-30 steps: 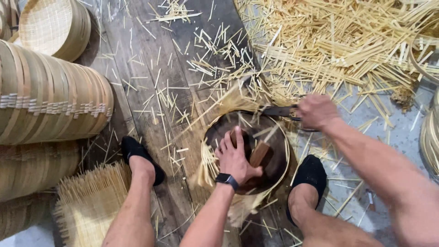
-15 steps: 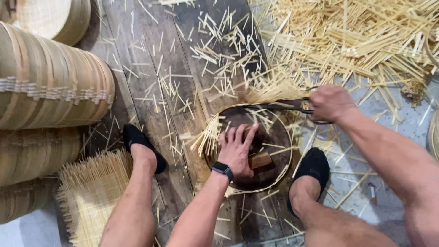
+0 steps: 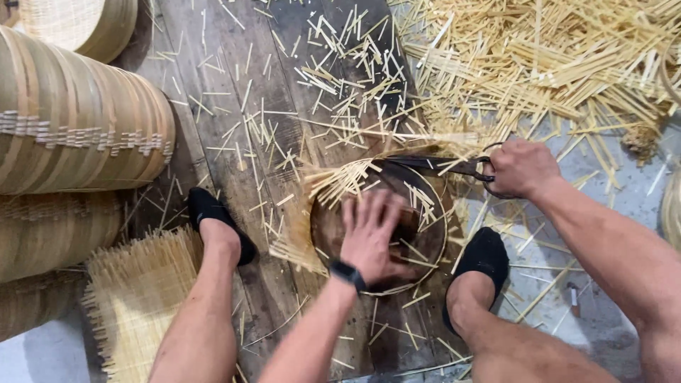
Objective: The person sits on the floor of a bamboo craft workshop and trims woven bamboo mats with shears, cutting off protruding strip ends over a round wooden form. They then press a round bamboo rim onto the trimmed mat, fit the mat inside the rim, and set the finished round bamboo sieve aside with completed ones.
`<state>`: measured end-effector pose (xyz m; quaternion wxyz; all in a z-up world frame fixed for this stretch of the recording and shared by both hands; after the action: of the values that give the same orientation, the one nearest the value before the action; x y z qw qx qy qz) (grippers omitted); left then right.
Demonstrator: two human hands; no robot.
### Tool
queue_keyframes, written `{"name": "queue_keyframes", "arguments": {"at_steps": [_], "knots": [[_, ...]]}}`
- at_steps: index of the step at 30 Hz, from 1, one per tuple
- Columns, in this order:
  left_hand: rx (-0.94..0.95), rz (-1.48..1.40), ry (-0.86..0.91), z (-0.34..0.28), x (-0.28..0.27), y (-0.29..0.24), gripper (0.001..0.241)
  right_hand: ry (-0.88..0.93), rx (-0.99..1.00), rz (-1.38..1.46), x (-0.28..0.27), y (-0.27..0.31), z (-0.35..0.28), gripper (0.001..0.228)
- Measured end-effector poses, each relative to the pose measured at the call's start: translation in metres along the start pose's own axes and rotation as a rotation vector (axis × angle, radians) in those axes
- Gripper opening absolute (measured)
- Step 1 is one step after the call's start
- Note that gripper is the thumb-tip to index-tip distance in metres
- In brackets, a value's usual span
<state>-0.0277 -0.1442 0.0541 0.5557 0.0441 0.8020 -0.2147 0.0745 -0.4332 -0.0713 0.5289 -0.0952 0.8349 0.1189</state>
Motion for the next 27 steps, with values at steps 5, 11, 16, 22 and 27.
{"name": "queue_keyframes", "arguments": {"at_steps": [5,11,16,22,27], "knots": [[-0.817,-0.201,-0.272,0.015,0.067,0.028,0.143,-0.198,-0.102,-0.155,-0.04,0.045,0.004,0.05],[-1.043,-0.217,-0.137,0.012,0.059,0.026,0.136,0.053,-0.033,-0.073,-0.019,0.06,0.04,0.023],[-0.721,-0.16,-0.116,0.003,0.042,0.013,0.124,0.049,-0.056,0.002,-0.004,0.019,0.002,0.027],[-0.601,-0.176,-0.131,0.007,0.04,0.011,0.13,0.082,-0.037,-0.193,-0.03,0.078,0.015,0.025],[-0.452,-0.128,-0.055,0.007,0.036,0.014,0.135,0.204,-0.007,0.034,-0.01,0.031,0.01,0.022]]}}
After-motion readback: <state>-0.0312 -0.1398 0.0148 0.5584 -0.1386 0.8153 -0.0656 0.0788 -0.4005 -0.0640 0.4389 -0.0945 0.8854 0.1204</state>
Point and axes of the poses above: each hand's wrist, its own z-axis towards the middle knuckle, its own x-axis out of the palm, y = z × x, the point moved 6 cm from there along z, towards the middle knuckle, and after that the axes turned 7 degrees about z, right-handed, at the moved point
